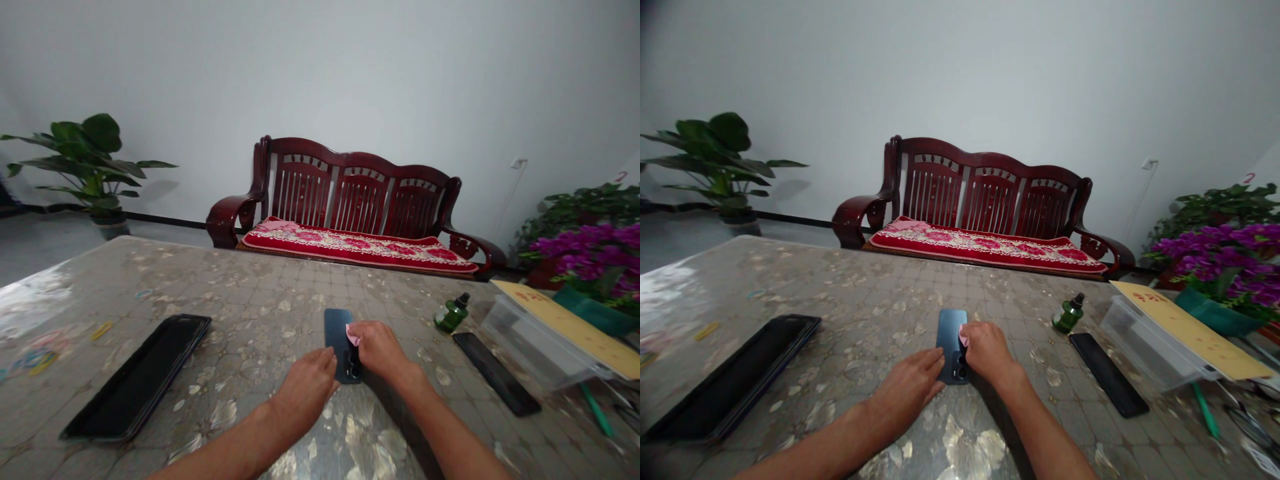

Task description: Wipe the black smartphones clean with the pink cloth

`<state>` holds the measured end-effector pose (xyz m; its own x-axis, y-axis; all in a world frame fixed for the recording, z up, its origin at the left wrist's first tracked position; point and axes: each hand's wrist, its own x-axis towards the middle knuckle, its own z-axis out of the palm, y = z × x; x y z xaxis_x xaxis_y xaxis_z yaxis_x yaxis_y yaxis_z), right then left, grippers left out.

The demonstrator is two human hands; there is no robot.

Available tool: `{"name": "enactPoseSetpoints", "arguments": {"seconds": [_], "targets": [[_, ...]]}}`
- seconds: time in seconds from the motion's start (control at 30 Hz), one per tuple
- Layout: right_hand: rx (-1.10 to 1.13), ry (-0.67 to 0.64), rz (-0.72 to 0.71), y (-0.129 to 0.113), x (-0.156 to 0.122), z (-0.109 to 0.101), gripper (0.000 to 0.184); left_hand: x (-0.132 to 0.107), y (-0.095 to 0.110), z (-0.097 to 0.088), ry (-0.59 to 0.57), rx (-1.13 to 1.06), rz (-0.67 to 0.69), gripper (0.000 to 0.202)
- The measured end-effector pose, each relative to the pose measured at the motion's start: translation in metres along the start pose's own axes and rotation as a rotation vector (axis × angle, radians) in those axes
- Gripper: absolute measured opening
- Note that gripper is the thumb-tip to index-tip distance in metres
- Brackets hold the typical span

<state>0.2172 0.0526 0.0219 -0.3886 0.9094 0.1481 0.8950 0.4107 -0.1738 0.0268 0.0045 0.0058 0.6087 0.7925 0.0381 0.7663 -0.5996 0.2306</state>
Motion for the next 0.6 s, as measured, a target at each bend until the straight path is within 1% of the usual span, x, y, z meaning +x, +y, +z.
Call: {"name": "enactPoseSetpoints", "arguments": {"seconds": [0.1,0.23,0.37,0.5,0.6], "targets": [[0.02,-0.008,-0.026,-0.002,-0.012,0.0,0.028,0.0,0.0,0.001,0.025,-0.018,-0.003,0.029],[0.064,0.075,-0.019,0.001,-0.015,0.009,0.038,-0.001,0.003,-0.003,-0.004,-0.013,-0.005,0.03],[0.035,0.101,0.021,0.005,0.003,0.014,0.038,-0.001,0.003,-0.004,-0.028,0.008,-0.001,0.032],[-0.002,0.088,0.043,0.005,0.025,0.012,0.035,-0.001,0.0,0.001,-0.006,0.032,0.024,0.035],[-0.035,0.074,0.042,0.002,0.027,0.011,0.035,-0.001,-0.002,0.004,0.001,0.033,0.027,0.033]]}}
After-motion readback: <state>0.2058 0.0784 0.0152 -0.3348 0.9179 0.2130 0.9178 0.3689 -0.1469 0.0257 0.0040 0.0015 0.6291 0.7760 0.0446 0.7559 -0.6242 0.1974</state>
